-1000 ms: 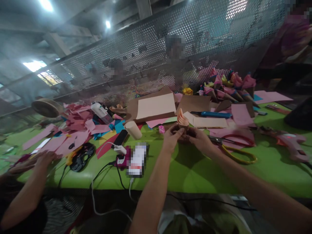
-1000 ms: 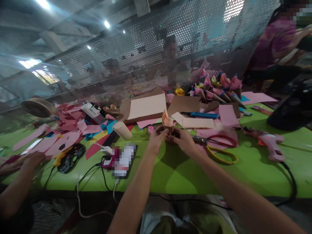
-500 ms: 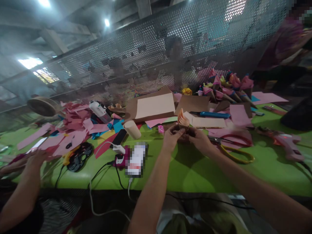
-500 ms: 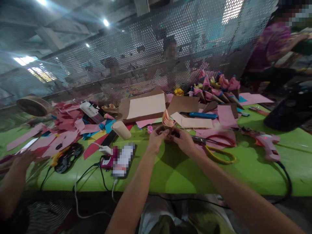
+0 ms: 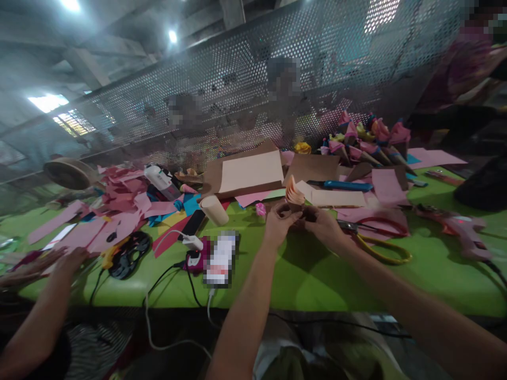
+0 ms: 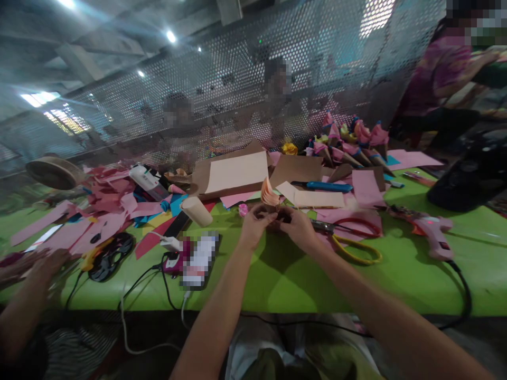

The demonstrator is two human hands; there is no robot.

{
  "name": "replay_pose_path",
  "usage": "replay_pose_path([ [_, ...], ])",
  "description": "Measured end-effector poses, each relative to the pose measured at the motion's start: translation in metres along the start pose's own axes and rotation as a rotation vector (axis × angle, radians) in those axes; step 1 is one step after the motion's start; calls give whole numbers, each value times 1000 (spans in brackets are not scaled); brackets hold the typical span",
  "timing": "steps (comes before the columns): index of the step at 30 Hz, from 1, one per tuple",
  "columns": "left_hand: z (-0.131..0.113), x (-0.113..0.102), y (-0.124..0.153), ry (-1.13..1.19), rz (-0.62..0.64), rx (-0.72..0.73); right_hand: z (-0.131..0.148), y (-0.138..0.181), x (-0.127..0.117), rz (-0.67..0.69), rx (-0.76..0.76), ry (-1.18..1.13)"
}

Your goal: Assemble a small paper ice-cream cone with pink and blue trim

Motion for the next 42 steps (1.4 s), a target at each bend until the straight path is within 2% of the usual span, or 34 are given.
replay_pose_path([
  [4, -1, -3, 0, 85, -19, -66, 8, 1, -9, -26, 33, -32],
  [9, -2, -4, 1, 137, 66, -90, 18, 2, -16, -50, 51, -259],
  [16, -4, -4, 3, 117, 153, -90, 22, 2, -11, 11, 117, -313],
  [23, -3, -3, 2, 120, 128, -89, 22, 4, -8, -6, 120, -324],
  [26, -2, -2, 1, 175, 78, -69, 20, 3, -7, -46, 121, -337],
  [29, -2, -3, -1, 247, -19, -28, 19, 3, -7, -68, 121, -295],
  [31, -3, -4, -2, 277, -56, -8, 20, 4, -6, -33, 121, -241],
  [35, -4, -4, -2, 305, -63, 7, 19, 5, -2, 13, 70, -161],
  [42, -5, 2, -1, 313, -67, -31, 13, 6, -2, -62, -16, 59],
])
Point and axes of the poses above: each hand's wrist, its own y-axis away from the middle knuckle, its own x-axis out of the palm, z = x × y, the point moved 1 cm from there along -y, towards the middle knuckle, and after that the axes turned 2 degrees about z, right-handed, at the moved point
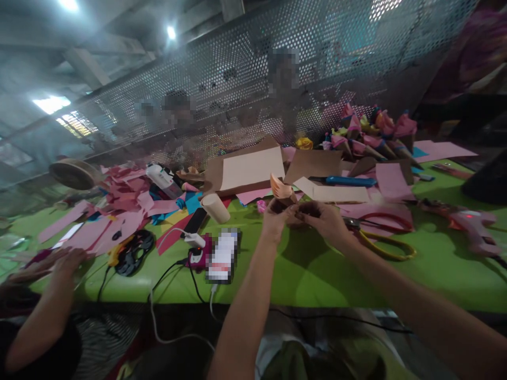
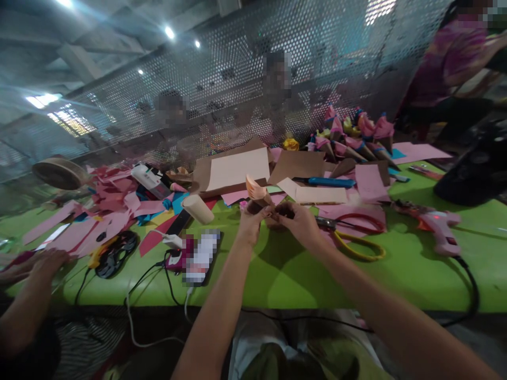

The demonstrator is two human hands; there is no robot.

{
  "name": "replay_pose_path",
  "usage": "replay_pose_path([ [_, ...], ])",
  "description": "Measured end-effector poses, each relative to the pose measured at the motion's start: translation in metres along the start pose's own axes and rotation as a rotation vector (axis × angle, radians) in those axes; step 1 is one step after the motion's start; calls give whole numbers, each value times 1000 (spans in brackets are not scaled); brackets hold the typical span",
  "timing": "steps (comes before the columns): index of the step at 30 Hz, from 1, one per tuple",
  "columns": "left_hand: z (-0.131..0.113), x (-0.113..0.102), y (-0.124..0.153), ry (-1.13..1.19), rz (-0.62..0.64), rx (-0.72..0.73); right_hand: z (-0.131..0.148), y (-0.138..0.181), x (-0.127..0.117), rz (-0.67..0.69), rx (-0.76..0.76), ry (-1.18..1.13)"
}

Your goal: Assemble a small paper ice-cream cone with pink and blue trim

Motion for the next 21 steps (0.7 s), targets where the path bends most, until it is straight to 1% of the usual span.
replay_pose_path([
  [6, 0, 0, 1, -51, -24, 7, 2, 4, -1, -49, -87, 175],
  [14, -1, 4, 4, -92, -23, 12, 2, 5, -1, -109, -76, 174],
  [21, -1, 1, 1, -144, 15, 54, 2, 2, -5, -40, -55, 154],
])
Point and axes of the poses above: each hand's wrist, its own y-axis away from the middle knuckle, its own x-axis out of the palm, z = x × y, the point moved 1 cm from there along -y, towards the middle knuckle, and after that the axes turned 2 degrees about z, right-handed, at the moved point
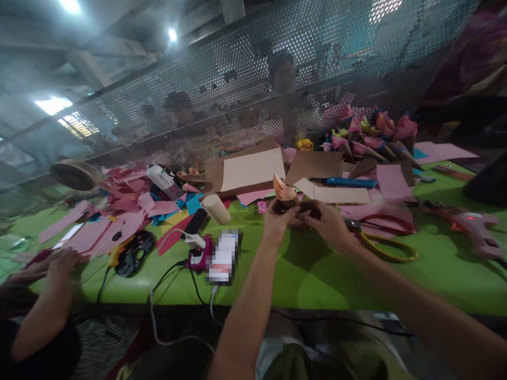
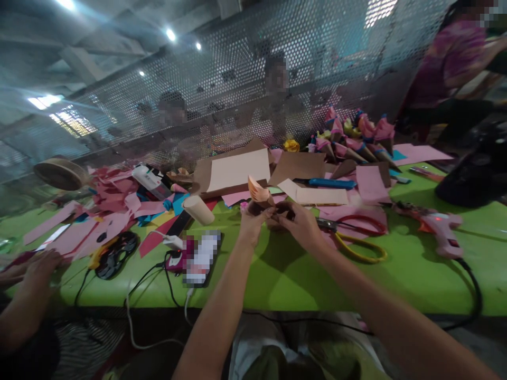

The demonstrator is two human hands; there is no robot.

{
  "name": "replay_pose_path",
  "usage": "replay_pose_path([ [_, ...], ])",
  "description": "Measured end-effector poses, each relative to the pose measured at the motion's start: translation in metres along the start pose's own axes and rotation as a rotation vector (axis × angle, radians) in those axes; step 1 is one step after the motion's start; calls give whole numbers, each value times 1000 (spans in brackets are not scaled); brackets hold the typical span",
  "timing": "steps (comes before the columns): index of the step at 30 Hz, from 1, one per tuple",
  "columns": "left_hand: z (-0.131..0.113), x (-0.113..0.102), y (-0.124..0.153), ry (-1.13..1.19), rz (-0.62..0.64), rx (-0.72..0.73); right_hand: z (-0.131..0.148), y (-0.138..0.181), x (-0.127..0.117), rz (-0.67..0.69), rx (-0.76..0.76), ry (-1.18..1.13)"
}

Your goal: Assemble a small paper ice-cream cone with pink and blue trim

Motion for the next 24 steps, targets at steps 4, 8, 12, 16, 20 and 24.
replay_pose_path([
  [4, 4, -2, -2, -71, 12, 9, -4, -3, -1, 7, 15, 11],
  [8, 5, -3, -1, -131, 8, 13, -7, -3, 1, 1, 8, 34],
  [12, 2, -1, 1, -118, 7, 3, -5, -1, 2, 0, -11, 52],
  [16, 1, 2, 1, -46, 29, -4, -3, 0, 3, 12, -19, 55],
  [20, 4, 0, 0, -77, 25, 13, -2, -1, 3, 6, 1, 28],
  [24, 5, -3, 0, -150, 63, 3, 1, -1, 3, 22, 28, -26],
])
Point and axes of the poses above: each hand's wrist, its own y-axis away from the middle knuckle, its own x-axis out of the palm, z = x × y, the point moved 1 cm from there along -y, towards the middle knuckle, and after that the axes turned 2 degrees about z, right-handed, at the moved point
